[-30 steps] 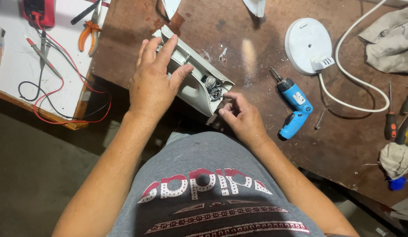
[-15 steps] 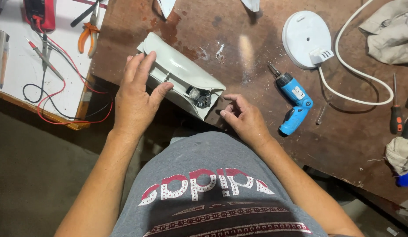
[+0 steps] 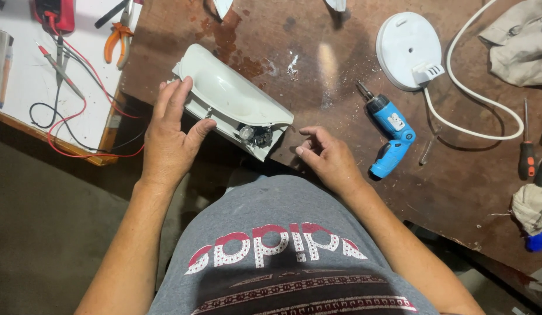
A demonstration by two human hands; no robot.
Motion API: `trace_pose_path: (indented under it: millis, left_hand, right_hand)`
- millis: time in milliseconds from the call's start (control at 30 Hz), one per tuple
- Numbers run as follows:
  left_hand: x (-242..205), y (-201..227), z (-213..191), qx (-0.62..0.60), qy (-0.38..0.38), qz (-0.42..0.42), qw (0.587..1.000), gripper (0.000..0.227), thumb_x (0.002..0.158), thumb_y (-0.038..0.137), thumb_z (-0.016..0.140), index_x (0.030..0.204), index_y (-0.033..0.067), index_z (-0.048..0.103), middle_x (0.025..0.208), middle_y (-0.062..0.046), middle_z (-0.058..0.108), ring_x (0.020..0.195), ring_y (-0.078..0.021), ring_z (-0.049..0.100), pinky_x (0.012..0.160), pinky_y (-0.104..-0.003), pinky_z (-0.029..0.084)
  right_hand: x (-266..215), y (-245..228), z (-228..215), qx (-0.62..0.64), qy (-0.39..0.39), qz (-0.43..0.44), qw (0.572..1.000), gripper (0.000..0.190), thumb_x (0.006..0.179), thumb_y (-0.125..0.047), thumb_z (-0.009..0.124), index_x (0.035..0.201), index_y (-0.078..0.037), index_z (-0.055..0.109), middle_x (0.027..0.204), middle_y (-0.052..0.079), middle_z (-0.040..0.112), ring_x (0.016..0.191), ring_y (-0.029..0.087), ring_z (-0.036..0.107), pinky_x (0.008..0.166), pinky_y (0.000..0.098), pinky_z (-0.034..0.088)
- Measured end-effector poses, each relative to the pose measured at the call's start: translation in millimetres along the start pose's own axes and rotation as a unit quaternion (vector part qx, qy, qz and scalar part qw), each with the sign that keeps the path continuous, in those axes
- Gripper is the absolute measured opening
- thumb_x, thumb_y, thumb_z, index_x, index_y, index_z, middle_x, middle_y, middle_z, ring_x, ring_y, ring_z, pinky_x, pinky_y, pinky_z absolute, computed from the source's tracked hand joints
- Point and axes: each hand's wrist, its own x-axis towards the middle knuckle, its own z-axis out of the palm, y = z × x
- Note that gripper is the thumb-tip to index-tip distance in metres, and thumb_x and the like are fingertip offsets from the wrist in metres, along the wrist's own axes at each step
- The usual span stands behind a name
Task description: The person holds a disassembled white plastic housing containing a small motor and uses a multimeter to test electrical continuity on the internal components. They touch the multimeter probes to various points on the motor and wiring while observing the multimeter display.
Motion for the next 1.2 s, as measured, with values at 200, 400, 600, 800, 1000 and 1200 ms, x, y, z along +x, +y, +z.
trace_pose_path:
  millis: [200, 400, 600, 800, 1000, 1200]
  left_hand:
    - [8, 4, 7, 0.016, 0.005, 0.006, 1.000, 0.082, 0.118, 0.048, 0.081, 0.187, 0.0227, 0.043, 0.182, -0.022, 0.046, 0.173, -0.0545, 0.033, 0.136, -0.073, 0.038]
    - [26, 13, 9, 0.012, -0.015, 0.020, 1.000, 0.079, 0.123, 0.059, 0.062, 0.187, 0.0203, 0.036, 0.191, -0.016, 0.039, 0.181, -0.0461, 0.022, 0.119, -0.074, 0.055]
    - [35, 18, 12, 0.024, -0.015, 0.012, 1.000, 0.082, 0.121, 0.069, 0.056, 0.187, 0.0238, 0.036, 0.191, -0.014, 0.038, 0.181, -0.0439, 0.023, 0.110, -0.074, 0.060]
    - [41, 21, 14, 0.026, -0.013, 0.016, 0.999, 0.082, 0.121, 0.068, 0.057, 0.186, 0.0223, 0.037, 0.190, -0.015, 0.039, 0.180, -0.0449, 0.023, 0.117, -0.077, 0.055]
    - [40, 19, 15, -0.026, -0.015, 0.004, 1.000, 0.084, 0.121, 0.061, 0.067, 0.187, 0.0198, 0.035, 0.195, -0.021, 0.029, 0.182, -0.0472, 0.015, 0.133, -0.074, 0.040]
    - [41, 20, 13, -0.017, -0.019, 0.008, 1.000, 0.083, 0.121, 0.056, 0.071, 0.186, 0.0176, 0.036, 0.194, -0.021, 0.030, 0.181, -0.0475, 0.018, 0.130, -0.076, 0.043]
  right_hand:
    - [0, 8, 0, -0.016, -0.015, -0.005, 1.000, 0.049, 0.105, -0.019, 0.087, 0.152, -0.014, 0.078, 0.112, 0.016, 0.091, 0.108, 0.039, 0.087, 0.098, 0.0560, 0.067]
    - [1, 21, -5, -0.038, -0.045, -0.007, 0.998, 0.045, 0.107, -0.034, 0.078, 0.150, -0.020, 0.075, 0.112, -0.007, 0.088, 0.109, 0.016, 0.084, 0.099, 0.0380, 0.059]
    - [-4, 17, -10, -0.051, -0.056, 0.035, 0.997, 0.048, 0.106, -0.040, 0.076, 0.151, -0.022, 0.075, 0.111, -0.008, 0.088, 0.101, 0.016, 0.081, 0.093, 0.0372, 0.058]
    - [-6, 3, -12, -0.002, -0.061, 0.013, 0.998, 0.044, 0.109, -0.033, 0.075, 0.150, -0.017, 0.071, 0.101, -0.005, 0.096, 0.109, 0.012, 0.089, 0.105, 0.0339, 0.059]
    - [-7, 1, -13, -0.006, -0.054, 0.002, 0.999, 0.044, 0.109, -0.034, 0.076, 0.149, -0.018, 0.072, 0.104, -0.005, 0.097, 0.109, 0.011, 0.087, 0.104, 0.0337, 0.059]
    - [-10, -8, -17, 0.007, -0.058, 0.024, 0.998, 0.044, 0.110, -0.034, 0.073, 0.150, -0.016, 0.070, 0.100, -0.004, 0.097, 0.113, 0.009, 0.087, 0.107, 0.0315, 0.057]
